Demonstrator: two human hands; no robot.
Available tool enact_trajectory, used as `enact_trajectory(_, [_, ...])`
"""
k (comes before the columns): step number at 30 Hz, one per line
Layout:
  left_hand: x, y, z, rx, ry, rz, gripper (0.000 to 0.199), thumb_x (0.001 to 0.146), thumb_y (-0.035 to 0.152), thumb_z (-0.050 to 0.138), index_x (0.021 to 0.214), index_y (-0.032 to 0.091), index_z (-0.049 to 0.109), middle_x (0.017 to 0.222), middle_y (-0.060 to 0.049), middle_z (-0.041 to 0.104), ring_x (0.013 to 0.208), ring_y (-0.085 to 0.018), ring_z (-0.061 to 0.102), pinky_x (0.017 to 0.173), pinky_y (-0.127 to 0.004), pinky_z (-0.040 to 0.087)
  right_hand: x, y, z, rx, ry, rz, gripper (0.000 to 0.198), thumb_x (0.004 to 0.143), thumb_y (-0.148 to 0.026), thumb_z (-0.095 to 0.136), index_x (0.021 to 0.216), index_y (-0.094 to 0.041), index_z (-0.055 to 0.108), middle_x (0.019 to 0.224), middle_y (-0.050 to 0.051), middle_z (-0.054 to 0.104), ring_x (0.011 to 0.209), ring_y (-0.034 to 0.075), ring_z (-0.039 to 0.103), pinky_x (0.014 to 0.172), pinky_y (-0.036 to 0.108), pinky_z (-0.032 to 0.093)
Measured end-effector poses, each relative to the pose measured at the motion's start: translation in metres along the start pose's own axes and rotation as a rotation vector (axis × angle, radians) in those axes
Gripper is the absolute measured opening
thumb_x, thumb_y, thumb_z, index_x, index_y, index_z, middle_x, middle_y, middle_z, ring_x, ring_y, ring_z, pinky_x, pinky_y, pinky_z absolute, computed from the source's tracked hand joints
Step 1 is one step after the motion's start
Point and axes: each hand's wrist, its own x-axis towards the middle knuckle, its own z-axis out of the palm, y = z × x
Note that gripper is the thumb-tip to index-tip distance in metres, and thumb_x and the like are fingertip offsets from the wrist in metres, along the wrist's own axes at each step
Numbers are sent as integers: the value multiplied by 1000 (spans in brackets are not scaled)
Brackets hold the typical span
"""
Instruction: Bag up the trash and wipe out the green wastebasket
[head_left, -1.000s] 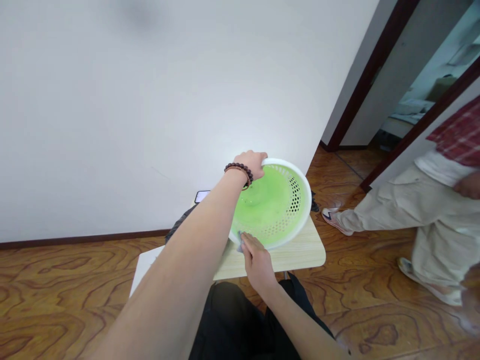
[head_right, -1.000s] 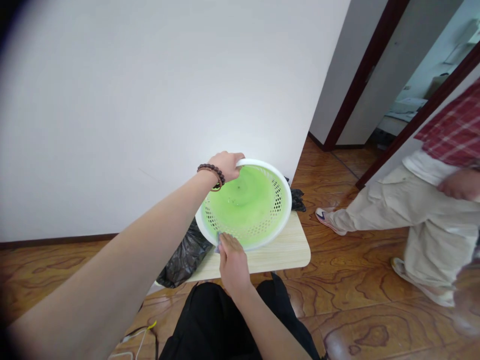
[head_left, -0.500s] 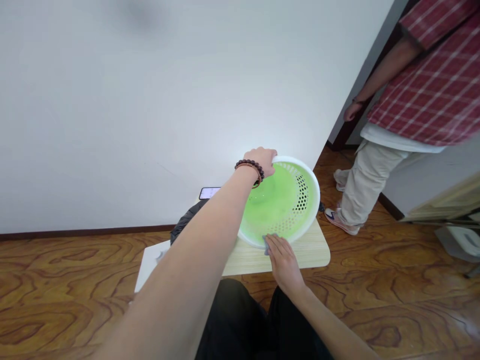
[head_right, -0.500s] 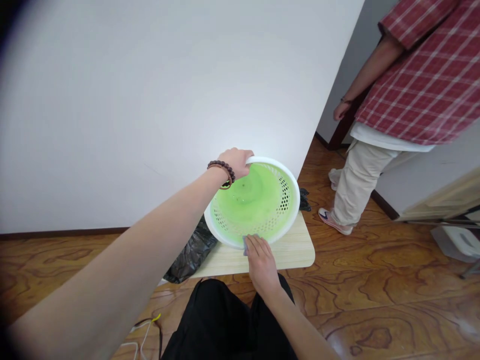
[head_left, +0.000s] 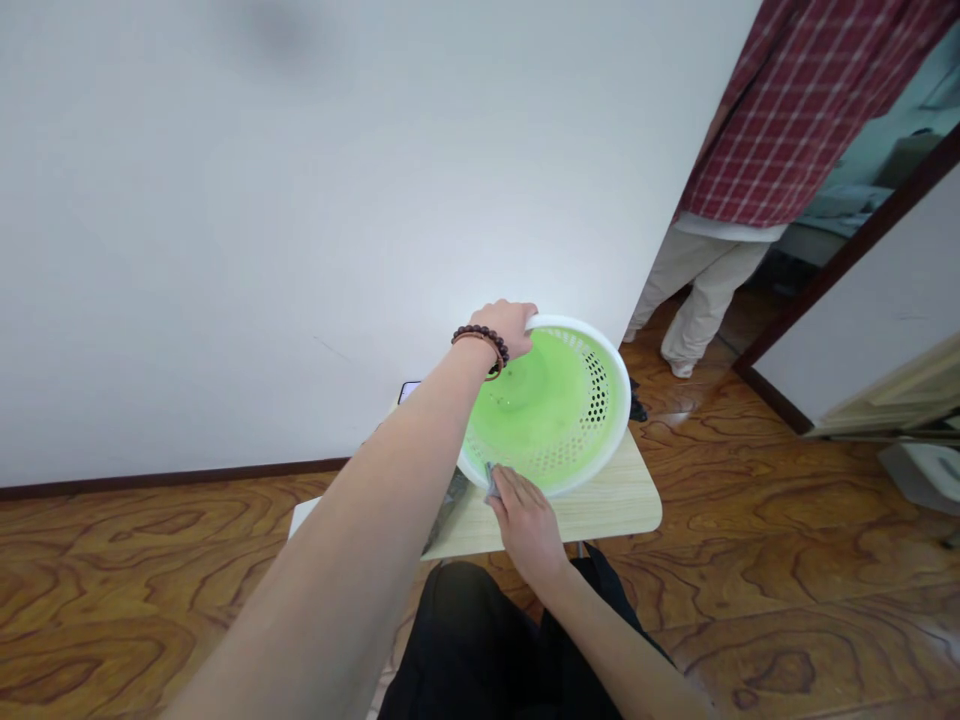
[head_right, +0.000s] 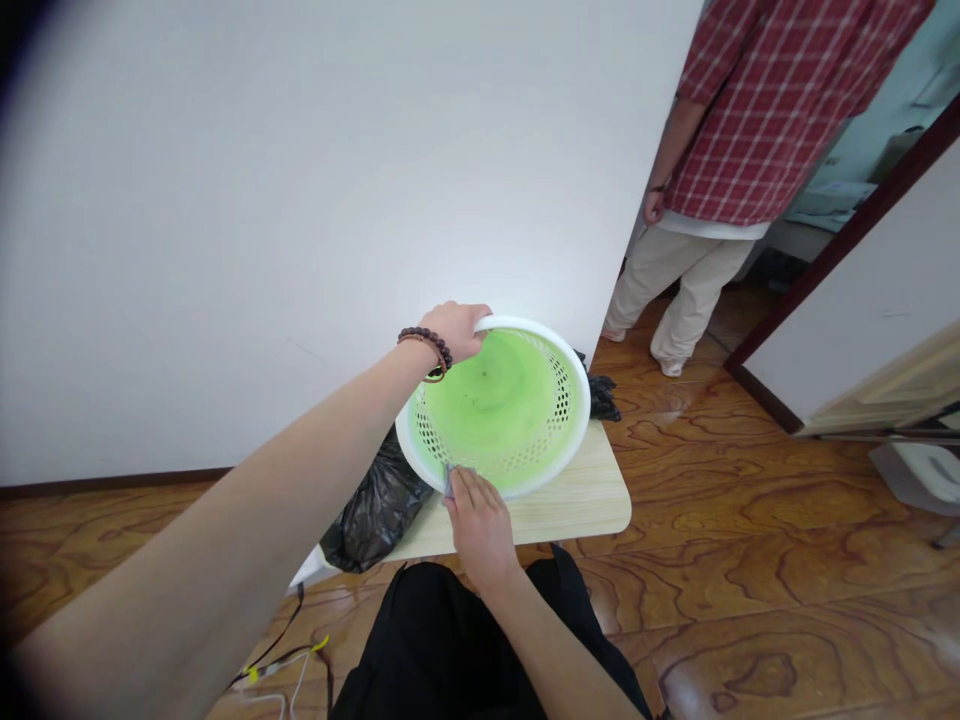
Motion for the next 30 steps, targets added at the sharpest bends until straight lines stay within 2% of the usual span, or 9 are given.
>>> enact_trajectory(6, [0, 4, -1, 14, 5, 4, 32, 72, 33, 42, 101, 28, 55, 84, -5, 60, 74, -21, 58, 59, -29, 43, -26, 60, -45, -207, -105, -180, 41, 87, -15, 39, 128, -17, 41, 124, 7, 51, 118, 19, 41, 102, 38, 32])
enact_trajectory(9, [2, 7, -1, 15, 0, 14, 32, 71, 32, 42, 101, 27, 55, 85, -5, 60, 74, -21, 58, 59, -30, 44, -30, 76, -60, -240, -130, -186, 42, 86, -13, 39, 128, -18, 41, 125, 7, 50, 120, 19, 39, 102, 40, 32])
enact_trajectory(11, [3, 9, -1, 14, -12, 10, 35, 71, 31, 42, 103, 26, 54, 88, -6, 60, 76, -21, 58, 60, -30, 44, -30, 76, -61, -215, -123, -151, 42, 86, -12, 38, 128, -18, 42, 125, 6, 50, 120, 19, 38, 103, 41, 31])
enact_trajectory(15, [4, 11, 0, 19, -19, 0, 36, 72, 30, 43, 106, 25, 53, 91, -6, 60, 78, -21, 57, 63, -30, 44, -25, 54, -42, -54, -81, -46, 40, 87, -11, 35, 126, -19, 44, 123, 6, 51, 119, 18, 40, 103, 41, 31])
enact_trajectory(22, [0, 10, -3, 20, -33, -32, 36, 74, 33, 41, 108, 27, 52, 94, -6, 59, 82, -22, 57, 67, -32, 45, 17, -18, -7, 283, 58, 91, 40, 89, -20, 33, 128, -21, 41, 125, 4, 49, 116, 17, 44, 98, 35, 38])
enact_trajectory(26, [1, 11, -2, 10, -54, -46, 38, 73, 30, 41, 109, 26, 53, 98, -7, 59, 86, -23, 56, 70, -33, 44, 43, -45, -5, 277, 117, 166, 44, 90, -22, 31, 134, -22, 31, 125, 4, 50, 113, 16, 47, 91, 30, 44])
enact_trajectory(30, [3, 11, -2, 0, -71, -54, 38, 72, 29, 42, 109, 26, 54, 100, -7, 59, 88, -23, 55, 72, -33, 43, 41, -40, -6, 221, 82, 140, 46, 90, -23, 33, 135, -21, 28, 124, 5, 51, 112, 17, 48, 89, 31, 45])
